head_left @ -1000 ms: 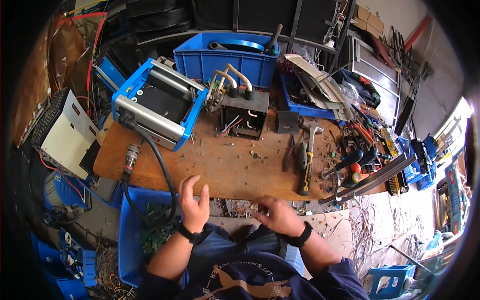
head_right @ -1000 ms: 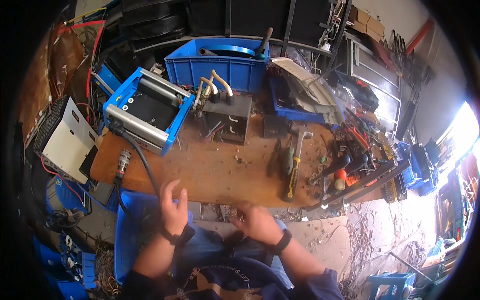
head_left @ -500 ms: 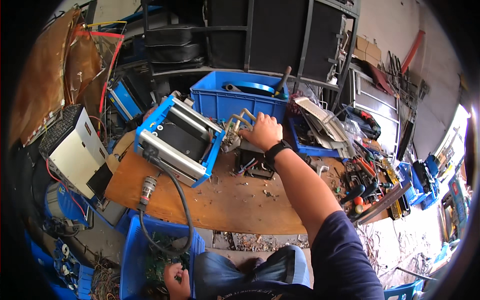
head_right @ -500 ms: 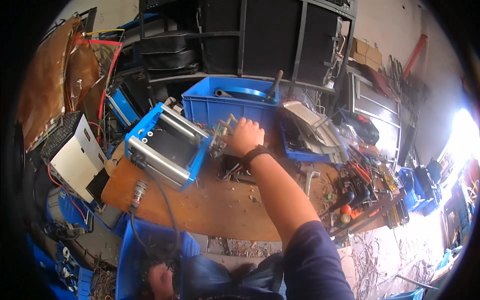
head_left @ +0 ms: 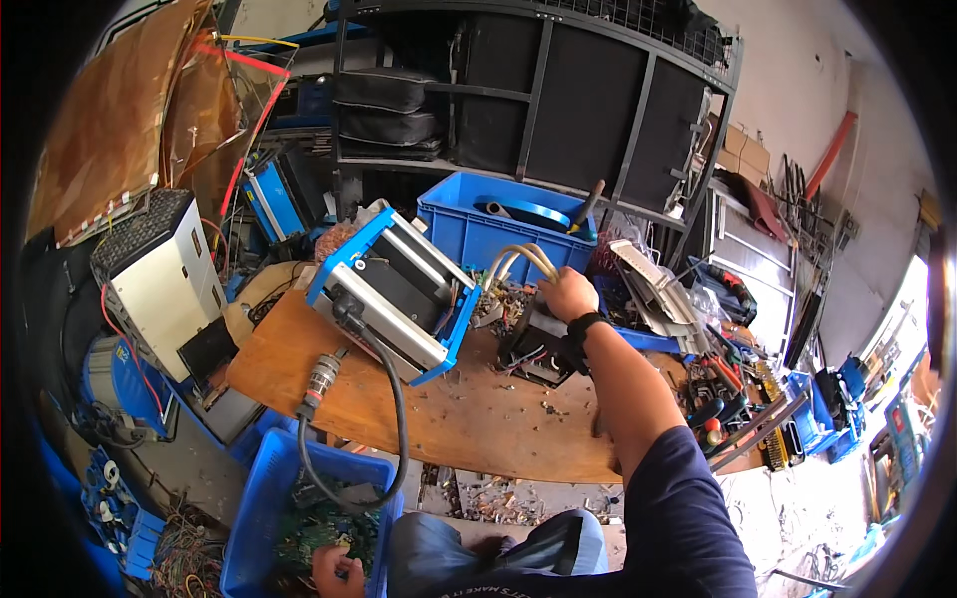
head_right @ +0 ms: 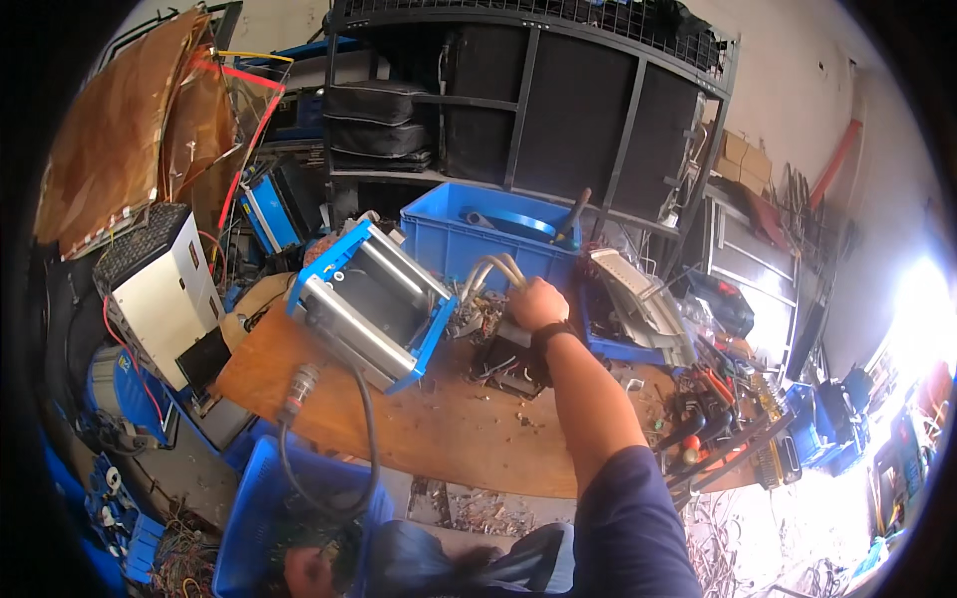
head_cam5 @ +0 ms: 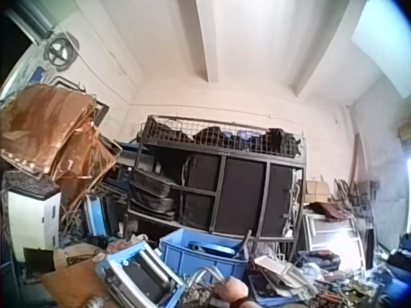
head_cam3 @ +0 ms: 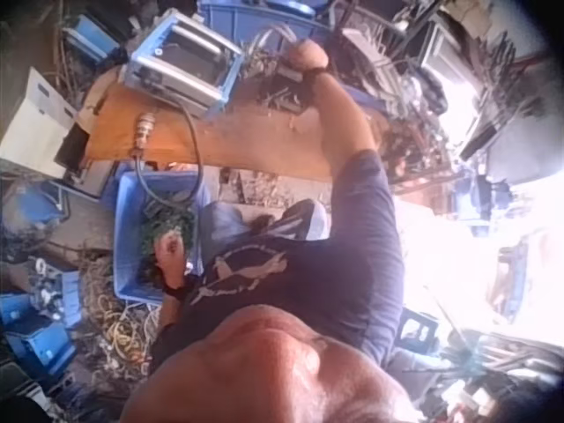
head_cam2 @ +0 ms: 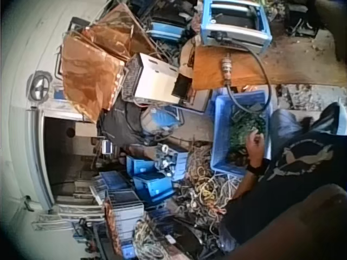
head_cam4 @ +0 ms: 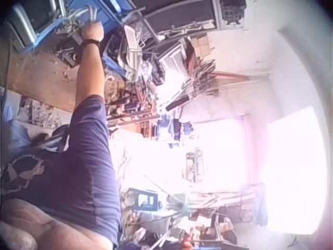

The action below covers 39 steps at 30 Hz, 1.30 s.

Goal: The person disassembles a black electronic component using a screwdriver, removes a metal plate, and manipulates internal wires and connectors. They then handle a blue circular plastic part, placing it into a blue crate before returning to the workbench to continue working on the electronic device.

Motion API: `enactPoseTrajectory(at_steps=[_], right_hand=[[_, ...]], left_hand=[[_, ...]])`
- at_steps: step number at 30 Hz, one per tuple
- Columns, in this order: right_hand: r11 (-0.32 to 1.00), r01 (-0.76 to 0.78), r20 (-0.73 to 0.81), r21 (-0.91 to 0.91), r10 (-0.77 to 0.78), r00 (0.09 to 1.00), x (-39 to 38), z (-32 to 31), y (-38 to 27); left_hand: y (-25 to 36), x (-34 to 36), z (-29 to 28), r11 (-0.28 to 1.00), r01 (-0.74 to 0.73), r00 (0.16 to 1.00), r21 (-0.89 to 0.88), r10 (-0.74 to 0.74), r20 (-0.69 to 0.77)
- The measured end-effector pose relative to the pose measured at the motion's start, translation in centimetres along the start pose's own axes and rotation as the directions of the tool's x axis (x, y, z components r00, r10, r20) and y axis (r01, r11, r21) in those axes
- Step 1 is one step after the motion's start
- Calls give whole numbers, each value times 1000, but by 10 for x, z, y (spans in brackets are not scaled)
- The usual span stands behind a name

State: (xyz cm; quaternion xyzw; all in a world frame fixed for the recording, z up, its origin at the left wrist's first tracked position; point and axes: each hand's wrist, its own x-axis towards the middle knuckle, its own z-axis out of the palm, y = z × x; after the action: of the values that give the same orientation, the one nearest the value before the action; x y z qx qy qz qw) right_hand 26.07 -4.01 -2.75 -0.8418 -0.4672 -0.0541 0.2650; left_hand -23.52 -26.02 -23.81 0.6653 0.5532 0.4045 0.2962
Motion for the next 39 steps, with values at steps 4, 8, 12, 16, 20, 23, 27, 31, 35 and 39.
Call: enactPoseTrajectory(at_steps=[4, 8, 12, 16, 20, 23, 27, 31, 35, 39], right_hand=[[985, 75, -175, 158, -46, 984, -9, -8, 21], [921, 163, -286, 354, -59, 956, -21, -46, 25], [837, 204, -290, 507, -57, 955, -39, -102, 3], [567, 126, -183, 814, 45, 982, -84, -155, -21], [359, 52, -87, 932, 82, 993, -116, -168, -8], [271, 15, -47, 963, 113, 992, -142, -161, -4], [135, -92, 73, 987, 139, 988, -157, -129, 10], [35, -233, 227, 972, 122, 966, -169, -90, 30], [-239, -373, 398, 897, 66, 915, -161, -29, 82], [-196, -437, 453, 878, 42, 891, -167, -6, 72]], left_hand=[[23, 18, -5, 987, 75, 987, -140, -54, 152], [48, 47, 30, 779, 279, 884, -562, 21, 468], [97, 86, 109, 534, 495, 647, -686, 300, 701], [148, 132, 190, 451, 351, 716, -820, 435, 546], [194, 172, 177, 282, 146, 802, -948, 527, 280], [204, 160, 153, 199, 93, 787, -976, 585, 194], [186, 135, 149, 462, -134, 863, -877, 490, 126], [179, 126, 135, 504, -92, 871, -859, 459, 176], [177, 127, 133, 679, -265, 859, -684, 489, 153], [188, 123, 111, 755, -417, 847, -506, 525, 85]])
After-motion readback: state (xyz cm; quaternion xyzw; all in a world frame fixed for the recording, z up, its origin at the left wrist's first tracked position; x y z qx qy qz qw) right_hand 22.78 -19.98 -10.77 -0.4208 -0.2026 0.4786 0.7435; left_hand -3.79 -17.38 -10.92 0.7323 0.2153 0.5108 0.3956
